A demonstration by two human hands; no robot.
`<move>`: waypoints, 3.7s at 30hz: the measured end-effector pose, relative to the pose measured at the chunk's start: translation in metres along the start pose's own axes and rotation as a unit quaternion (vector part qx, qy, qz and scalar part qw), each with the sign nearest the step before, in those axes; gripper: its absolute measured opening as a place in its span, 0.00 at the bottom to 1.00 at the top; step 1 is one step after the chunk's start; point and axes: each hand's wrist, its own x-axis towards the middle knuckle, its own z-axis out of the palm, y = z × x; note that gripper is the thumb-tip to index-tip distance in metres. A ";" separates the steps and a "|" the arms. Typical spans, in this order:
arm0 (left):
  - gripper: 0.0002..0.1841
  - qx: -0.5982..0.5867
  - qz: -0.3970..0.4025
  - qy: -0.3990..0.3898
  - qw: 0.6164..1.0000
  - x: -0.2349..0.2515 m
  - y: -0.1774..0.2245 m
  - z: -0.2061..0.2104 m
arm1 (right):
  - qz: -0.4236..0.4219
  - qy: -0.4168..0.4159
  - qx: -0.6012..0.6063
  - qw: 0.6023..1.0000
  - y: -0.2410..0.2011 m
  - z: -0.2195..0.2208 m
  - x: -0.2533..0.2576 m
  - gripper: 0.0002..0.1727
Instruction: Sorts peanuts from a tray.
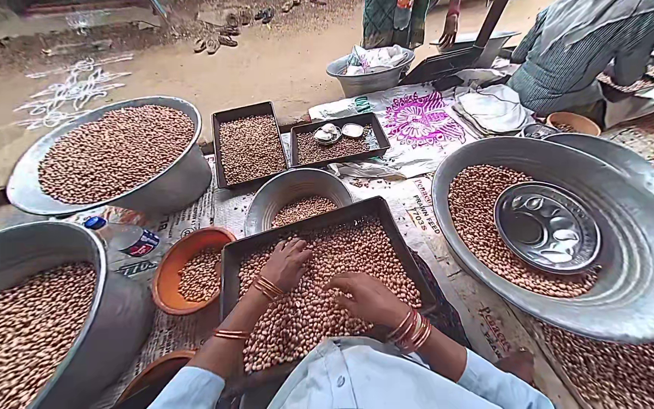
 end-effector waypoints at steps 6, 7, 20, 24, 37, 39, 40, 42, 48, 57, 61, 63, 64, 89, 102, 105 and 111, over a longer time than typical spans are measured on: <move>0.20 0.008 -0.162 -0.050 0.985 -0.022 0.033 -0.039 | 0.236 0.123 -0.183 0.946 0.044 -0.091 -0.022 0.14; 0.21 -0.013 -0.146 -0.040 0.988 -0.016 0.051 -0.044 | 0.244 0.106 -0.195 0.944 0.049 -0.097 -0.024 0.14; 0.34 -0.128 -0.199 -0.037 0.971 0.061 0.112 -0.017 | 0.214 -0.022 -0.318 0.923 0.047 -0.086 -0.016 0.14; 0.20 -0.096 -0.145 0.047 0.984 0.059 0.111 -0.020 | 0.209 -0.035 -0.322 0.923 0.048 -0.076 -0.015 0.14; 0.15 -0.220 -0.007 0.071 0.973 0.076 0.141 0.017 | 0.202 -0.050 -0.292 0.934 0.056 -0.082 -0.012 0.15; 0.11 -0.421 -0.064 0.096 0.899 0.072 0.119 0.015 | 0.189 0.008 -0.180 0.965 0.065 -0.100 -0.017 0.15; 0.11 -0.514 -0.075 0.095 0.849 0.069 0.109 0.014 | 0.183 0.062 -0.103 0.976 0.071 -0.107 -0.019 0.12; 0.14 -0.627 -0.068 0.056 0.774 0.060 0.108 0.014 | 0.187 0.151 -0.009 0.971 0.075 -0.113 -0.016 0.06; 0.13 -0.644 -0.016 -0.207 0.736 0.033 0.195 0.027 | 0.145 0.110 -0.217 0.959 0.082 -0.096 0.044 0.09; 0.16 -0.623 -0.198 0.111 0.749 0.051 0.079 0.024 | 0.134 0.058 -0.324 0.935 0.083 -0.084 0.059 0.05; 0.15 -0.433 -0.210 0.140 0.866 0.034 0.059 0.018 | 0.159 0.054 -0.334 0.928 0.083 -0.080 0.062 0.06; 0.14 -0.361 -0.151 0.096 0.915 0.031 0.084 0.014 | 0.176 0.047 -0.328 0.927 0.081 -0.077 0.064 0.08; 0.14 -0.325 -0.116 0.076 0.935 0.031 0.099 0.013 | 0.187 0.043 -0.327 0.925 0.080 -0.075 0.066 0.09; 0.19 -0.299 0.062 -0.095 0.948 0.033 0.153 0.002 | 0.186 0.322 0.438 0.819 0.070 -0.068 -0.106 0.14; 0.36 -0.269 -0.064 -0.003 0.961 0.054 0.121 0.007 | 0.206 0.285 0.205 0.914 0.062 -0.078 -0.110 0.16; 0.28 -0.275 -0.157 0.091 0.944 0.042 0.094 -0.001 | 0.223 0.233 0.079 0.943 0.053 -0.074 -0.118 0.13; 0.20 -0.206 -0.049 0.014 0.977 0.019 0.132 0.008 | 0.243 0.127 -0.076 0.959 0.037 -0.051 -0.094 0.13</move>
